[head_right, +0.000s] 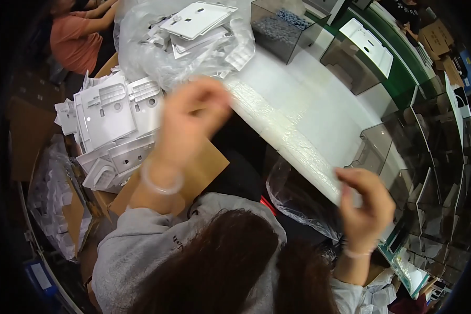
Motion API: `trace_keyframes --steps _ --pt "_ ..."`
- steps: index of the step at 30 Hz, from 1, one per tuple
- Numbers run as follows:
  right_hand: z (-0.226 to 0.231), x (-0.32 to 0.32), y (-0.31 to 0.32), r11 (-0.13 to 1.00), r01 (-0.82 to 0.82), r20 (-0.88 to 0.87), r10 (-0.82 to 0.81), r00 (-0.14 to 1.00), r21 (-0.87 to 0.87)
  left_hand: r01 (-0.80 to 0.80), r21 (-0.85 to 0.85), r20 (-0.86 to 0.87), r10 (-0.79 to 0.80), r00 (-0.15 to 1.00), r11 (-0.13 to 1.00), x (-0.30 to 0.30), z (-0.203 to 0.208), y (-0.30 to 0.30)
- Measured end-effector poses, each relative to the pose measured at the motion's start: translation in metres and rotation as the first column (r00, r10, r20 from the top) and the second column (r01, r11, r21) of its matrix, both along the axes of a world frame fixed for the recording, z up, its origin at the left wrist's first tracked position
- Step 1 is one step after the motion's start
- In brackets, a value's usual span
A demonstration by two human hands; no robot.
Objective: Packaging electronic components into plastic bags and then placing them into white cardboard boxes at an assembly line.
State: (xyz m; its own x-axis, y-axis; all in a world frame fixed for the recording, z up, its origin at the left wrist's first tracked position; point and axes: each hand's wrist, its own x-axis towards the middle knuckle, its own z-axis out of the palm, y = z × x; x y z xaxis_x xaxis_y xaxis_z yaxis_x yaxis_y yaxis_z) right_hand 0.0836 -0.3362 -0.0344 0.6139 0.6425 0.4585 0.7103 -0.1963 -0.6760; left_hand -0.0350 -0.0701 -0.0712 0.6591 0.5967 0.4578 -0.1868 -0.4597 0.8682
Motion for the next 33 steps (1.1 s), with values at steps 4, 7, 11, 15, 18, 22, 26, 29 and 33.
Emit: trace_keyframes --steps 4,7,11,15,18,22,26,29,33 --pt "0.031 0.039 -0.051 0.962 0.261 -0.27 -0.272 0.924 -0.075 -0.488 0.508 -0.094 0.609 0.788 0.71 -0.071 -0.007 0.107" --pt "0.048 0.062 -0.051 0.906 0.397 -0.308 -0.424 0.852 -0.15 -0.459 0.499 -0.368 0.659 0.655 0.735 -0.134 -0.037 0.159" --pt "0.045 0.102 -0.03 0.926 0.253 -0.344 -0.343 0.874 -0.28 -0.255 0.769 -0.419 0.763 0.493 0.586 -0.204 -0.048 0.188" --pt "0.023 0.131 -0.02 0.87 0.102 -0.382 -0.314 0.869 -0.483 -0.193 0.687 -0.625 0.705 0.334 0.701 -0.174 -0.034 0.182" --pt "-0.007 0.149 -0.016 0.781 0.066 -0.185 -0.228 0.956 -0.621 -0.125 0.768 -0.564 0.755 0.334 0.629 -0.182 -0.039 0.188" --pt "-0.027 0.137 -0.004 0.749 0.065 -0.094 -0.168 0.981 -0.66 -0.09 0.829 -0.462 0.765 0.449 0.552 -0.191 -0.037 0.191" --pt "-0.026 0.127 -0.003 0.765 0.062 -0.089 -0.154 0.984 -0.641 -0.12 0.643 -0.727 0.652 0.215 0.756 -0.17 -0.003 0.182" --pt "-0.03 0.125 0.001 0.743 0.086 -0.019 -0.132 0.991 -0.663 -0.102 0.767 -0.558 0.736 0.384 0.634 -0.176 0.006 0.185" --pt "-0.037 0.129 0.001 0.726 0.129 0.036 -0.142 0.989 -0.676 -0.437 0.616 -0.378 0.732 0.566 0.656 -0.17 0.046 0.157"
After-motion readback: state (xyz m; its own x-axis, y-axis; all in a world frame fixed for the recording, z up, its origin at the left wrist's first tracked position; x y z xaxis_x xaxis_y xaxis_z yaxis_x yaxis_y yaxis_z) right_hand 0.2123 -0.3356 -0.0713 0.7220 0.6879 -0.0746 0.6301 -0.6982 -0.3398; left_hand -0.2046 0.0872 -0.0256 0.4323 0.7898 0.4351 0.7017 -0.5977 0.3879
